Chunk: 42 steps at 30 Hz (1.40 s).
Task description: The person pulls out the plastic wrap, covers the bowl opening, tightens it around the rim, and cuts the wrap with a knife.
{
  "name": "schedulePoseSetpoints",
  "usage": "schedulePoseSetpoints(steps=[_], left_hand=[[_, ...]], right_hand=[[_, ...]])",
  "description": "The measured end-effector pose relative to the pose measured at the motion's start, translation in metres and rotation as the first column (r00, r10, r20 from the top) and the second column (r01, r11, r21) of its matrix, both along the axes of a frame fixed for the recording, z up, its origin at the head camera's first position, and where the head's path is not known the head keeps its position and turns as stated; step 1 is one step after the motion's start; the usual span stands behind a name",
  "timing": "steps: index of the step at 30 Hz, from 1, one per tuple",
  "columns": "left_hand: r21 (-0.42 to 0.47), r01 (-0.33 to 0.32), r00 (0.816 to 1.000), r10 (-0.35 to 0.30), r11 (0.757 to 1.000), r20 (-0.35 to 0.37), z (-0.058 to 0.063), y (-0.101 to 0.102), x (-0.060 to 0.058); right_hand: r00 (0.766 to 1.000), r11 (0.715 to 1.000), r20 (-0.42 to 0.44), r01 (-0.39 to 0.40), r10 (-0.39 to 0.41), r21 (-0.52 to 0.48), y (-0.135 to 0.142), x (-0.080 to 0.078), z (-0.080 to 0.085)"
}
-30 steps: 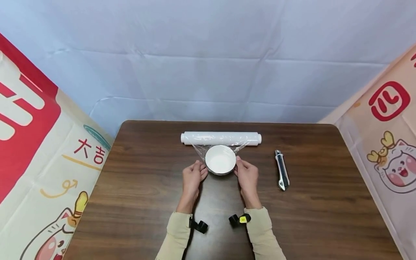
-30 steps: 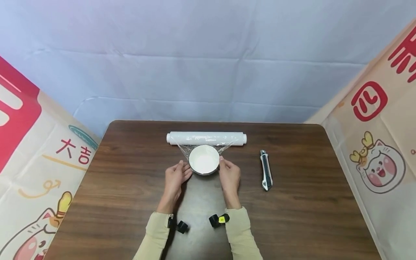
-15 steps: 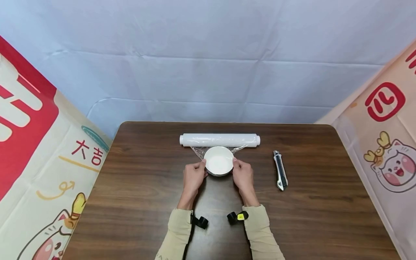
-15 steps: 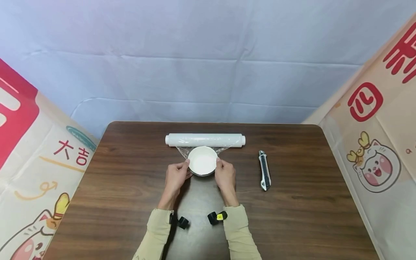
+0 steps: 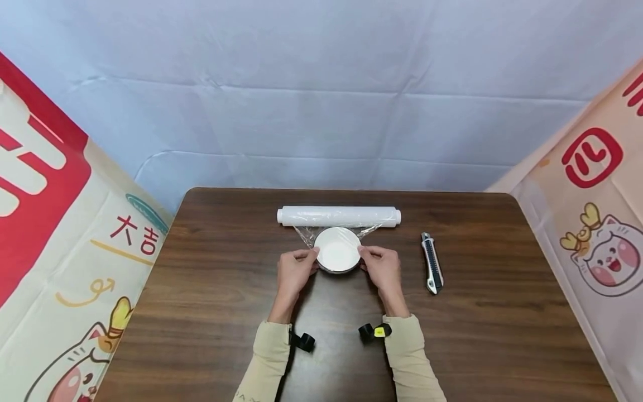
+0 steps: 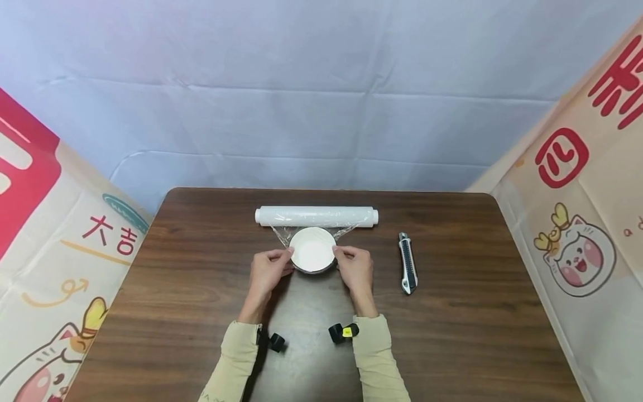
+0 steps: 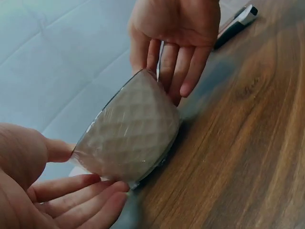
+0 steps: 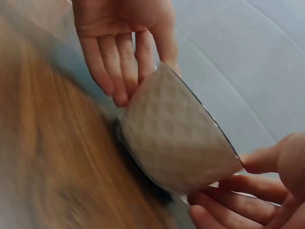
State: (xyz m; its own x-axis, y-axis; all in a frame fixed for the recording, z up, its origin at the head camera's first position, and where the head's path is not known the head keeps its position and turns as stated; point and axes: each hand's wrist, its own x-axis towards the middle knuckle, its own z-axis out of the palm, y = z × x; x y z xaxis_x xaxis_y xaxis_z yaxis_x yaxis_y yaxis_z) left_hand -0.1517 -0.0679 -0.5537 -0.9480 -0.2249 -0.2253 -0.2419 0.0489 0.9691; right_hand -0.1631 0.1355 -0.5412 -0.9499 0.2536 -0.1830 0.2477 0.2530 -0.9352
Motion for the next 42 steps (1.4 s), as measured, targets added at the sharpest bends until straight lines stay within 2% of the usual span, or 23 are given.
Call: schedulePoseSetpoints(steps=[3, 7, 9, 11, 13, 15, 17, 19, 22, 24, 28, 31, 37, 42], left_hand=[[-0.041, 0.004, 1.0, -0.005, 0.999, -0.005, 0.0, -0.001, 0.0], [-0.093, 0.016, 1.0, -0.016, 0.996, -0.002, 0.001, 0.0, -0.001], [-0.15, 0.04, 0.999, -0.039, 0.988, 0.004, 0.002, 0.001, 0.0], [-0.228, 0.06, 0.998, -0.059, 0.972, 0.01, 0.003, 0.004, 0.001], [-0.294, 0.063, 0.998, -0.063, 0.954, 0.009, 0.005, 0.006, 0.003], [-0.344, 0.049, 0.998, -0.058, 0.938, -0.015, 0.004, 0.01, 0.005], [-0.409, 0.03, 0.996, -0.064, 0.912, -0.07, 0.002, 0.014, 0.007], [-0.483, 0.019, 0.987, -0.093, 0.875, -0.13, 0.001, 0.018, 0.009], [-0.608, 0.017, 0.96, -0.182, 0.794, -0.211, 0.0, 0.025, 0.008], [-0.66, 0.033, 0.937, -0.252, 0.751, -0.24, 0.001, 0.028, 0.006], [-0.745, 0.057, 0.901, -0.355, 0.665, -0.249, 0.002, 0.033, 0.001], [-0.775, 0.054, 0.89, -0.382, 0.629, -0.248, 0.001, 0.034, -0.002], [-0.776, 0.035, 0.882, -0.384, 0.629, -0.272, 0.001, 0.034, -0.003], [-0.779, 0.043, 0.886, -0.384, 0.625, -0.259, 0.002, 0.035, 0.001]], right_hand=[[0.998, 0.998, -0.002, -0.055, 0.055, 0.039, 0.008, -0.004, 0.002], [0.992, 0.972, -0.066, -0.088, 0.105, 0.216, 0.026, -0.016, 0.006], [0.986, 0.941, -0.115, -0.074, 0.118, 0.331, 0.036, -0.025, 0.01], [0.976, 0.893, -0.154, -0.07, 0.153, 0.444, 0.048, -0.036, 0.013], [0.969, 0.849, -0.157, -0.084, 0.192, 0.521, 0.058, -0.047, 0.015], [0.96, 0.807, -0.119, -0.14, 0.252, 0.574, 0.069, -0.057, 0.017], [0.943, 0.77, -0.068, -0.223, 0.325, 0.597, 0.077, -0.068, 0.016], [0.916, 0.733, -0.017, -0.309, 0.4, 0.607, 0.084, -0.079, 0.014], [0.875, 0.684, 0.024, -0.395, 0.484, 0.613, 0.09, -0.09, 0.011], [0.855, 0.662, 0.033, -0.424, 0.517, 0.618, 0.092, -0.095, 0.009], [0.847, 0.652, 0.03, -0.431, 0.531, 0.624, 0.092, -0.101, 0.006], [0.854, 0.666, -0.007, -0.4, 0.52, 0.63, 0.09, -0.106, 0.002], [0.877, 0.695, -0.116, -0.282, 0.466, 0.661, 0.087, -0.111, -0.004], [0.884, 0.713, -0.15, -0.245, 0.442, 0.657, 0.086, -0.114, -0.007]])
